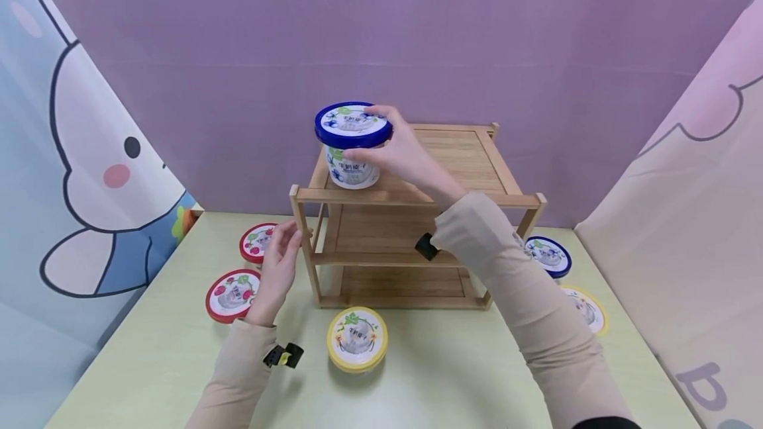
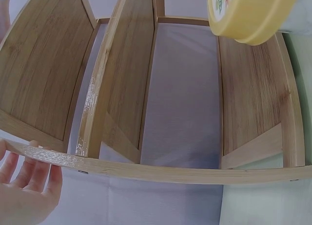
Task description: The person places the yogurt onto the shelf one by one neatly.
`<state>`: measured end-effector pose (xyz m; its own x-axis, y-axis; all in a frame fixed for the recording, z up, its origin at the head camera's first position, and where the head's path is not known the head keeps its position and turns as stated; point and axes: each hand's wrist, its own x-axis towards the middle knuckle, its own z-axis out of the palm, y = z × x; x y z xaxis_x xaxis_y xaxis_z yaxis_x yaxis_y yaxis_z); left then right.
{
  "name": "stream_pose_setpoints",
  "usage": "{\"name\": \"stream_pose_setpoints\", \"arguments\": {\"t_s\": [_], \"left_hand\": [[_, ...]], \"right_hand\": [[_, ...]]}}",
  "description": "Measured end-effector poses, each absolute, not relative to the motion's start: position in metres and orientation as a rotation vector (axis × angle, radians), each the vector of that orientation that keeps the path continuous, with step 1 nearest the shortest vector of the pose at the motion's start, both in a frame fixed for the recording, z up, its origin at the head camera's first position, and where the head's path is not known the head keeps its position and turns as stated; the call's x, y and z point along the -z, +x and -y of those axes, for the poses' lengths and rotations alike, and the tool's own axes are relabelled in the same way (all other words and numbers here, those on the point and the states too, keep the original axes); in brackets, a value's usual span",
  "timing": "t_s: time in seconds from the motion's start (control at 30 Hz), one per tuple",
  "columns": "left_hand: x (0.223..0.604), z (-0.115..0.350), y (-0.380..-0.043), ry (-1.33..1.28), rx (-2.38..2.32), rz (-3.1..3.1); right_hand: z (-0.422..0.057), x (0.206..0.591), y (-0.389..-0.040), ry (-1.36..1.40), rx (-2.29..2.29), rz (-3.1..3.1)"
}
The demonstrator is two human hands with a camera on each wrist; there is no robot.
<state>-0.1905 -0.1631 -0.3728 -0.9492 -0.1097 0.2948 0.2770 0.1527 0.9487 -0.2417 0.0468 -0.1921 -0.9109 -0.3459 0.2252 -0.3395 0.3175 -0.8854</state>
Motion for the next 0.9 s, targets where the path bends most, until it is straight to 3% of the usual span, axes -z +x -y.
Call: {"name": "stream_pose_setpoints", "arguments": {"t_s": [0.9], "left_hand": [[0.374,0.163,-0.189,-0.139,1.859,2.144]], "right_hand": [[-0.049,0.204,-0.252,-0.654,1.721,-2.491]]}}
